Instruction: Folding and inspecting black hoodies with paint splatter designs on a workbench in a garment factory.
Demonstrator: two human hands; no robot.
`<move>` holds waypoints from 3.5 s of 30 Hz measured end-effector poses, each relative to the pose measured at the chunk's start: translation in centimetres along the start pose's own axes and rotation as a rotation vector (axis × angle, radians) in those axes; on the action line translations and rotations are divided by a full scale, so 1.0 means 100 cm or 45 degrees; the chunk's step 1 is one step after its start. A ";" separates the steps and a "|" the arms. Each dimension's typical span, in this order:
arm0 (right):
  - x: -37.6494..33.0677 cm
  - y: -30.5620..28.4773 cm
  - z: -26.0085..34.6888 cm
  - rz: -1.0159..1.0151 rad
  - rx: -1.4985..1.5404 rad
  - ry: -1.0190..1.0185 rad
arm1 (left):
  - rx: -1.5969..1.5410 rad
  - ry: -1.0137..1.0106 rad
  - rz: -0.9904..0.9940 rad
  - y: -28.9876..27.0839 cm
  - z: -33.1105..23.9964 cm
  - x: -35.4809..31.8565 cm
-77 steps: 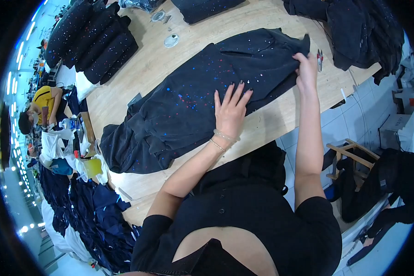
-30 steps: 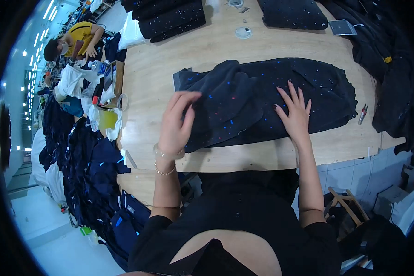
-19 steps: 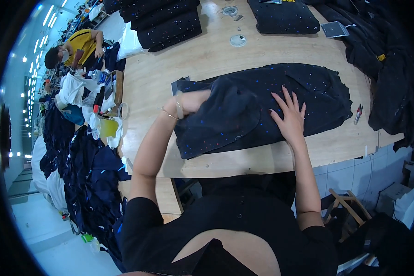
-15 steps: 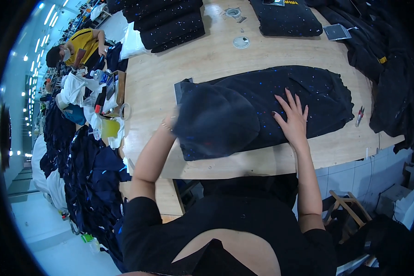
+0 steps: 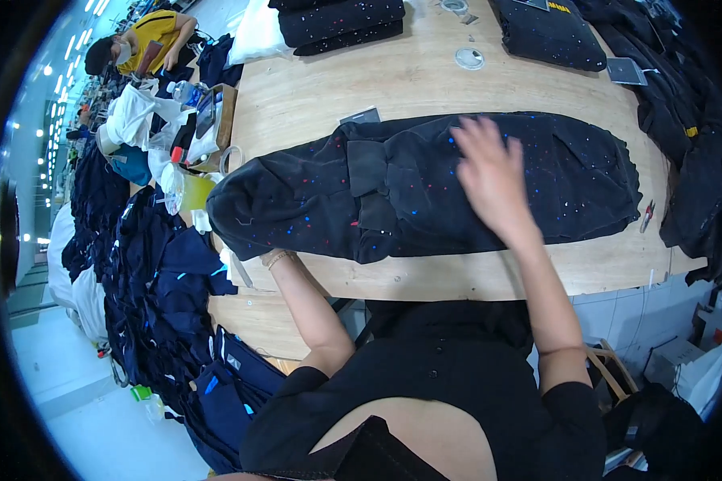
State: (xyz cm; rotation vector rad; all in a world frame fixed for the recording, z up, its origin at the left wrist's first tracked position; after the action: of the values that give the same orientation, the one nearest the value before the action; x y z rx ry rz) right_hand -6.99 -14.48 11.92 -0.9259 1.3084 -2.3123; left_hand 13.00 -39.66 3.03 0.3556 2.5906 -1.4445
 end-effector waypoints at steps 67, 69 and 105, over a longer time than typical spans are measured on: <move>-0.049 -0.031 -0.155 -0.192 -0.360 0.709 | 0.124 -0.168 -1.100 0.038 -0.180 0.011; -0.031 -0.059 -0.132 -0.418 -0.357 0.475 | -0.420 -0.183 -1.223 0.037 -0.149 -0.005; 0.008 0.034 0.104 0.017 -0.038 -0.481 | -0.615 -0.060 -1.272 -0.037 -0.100 0.051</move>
State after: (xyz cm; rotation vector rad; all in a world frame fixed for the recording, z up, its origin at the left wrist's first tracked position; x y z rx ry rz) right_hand -0.60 -23.35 13.16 -1.2829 1.1839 -1.9831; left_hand 6.84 -32.34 9.99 -1.1471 3.0580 -0.8520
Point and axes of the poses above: each hand's wrist, its own x-axis towards the middle knuckle, its own y-axis out of the palm, z = x × y, the point moved 10 cm from there along x, towards the middle knuckle, and after that the axes turned 13 degrees about -z, right-handed, at the moved point
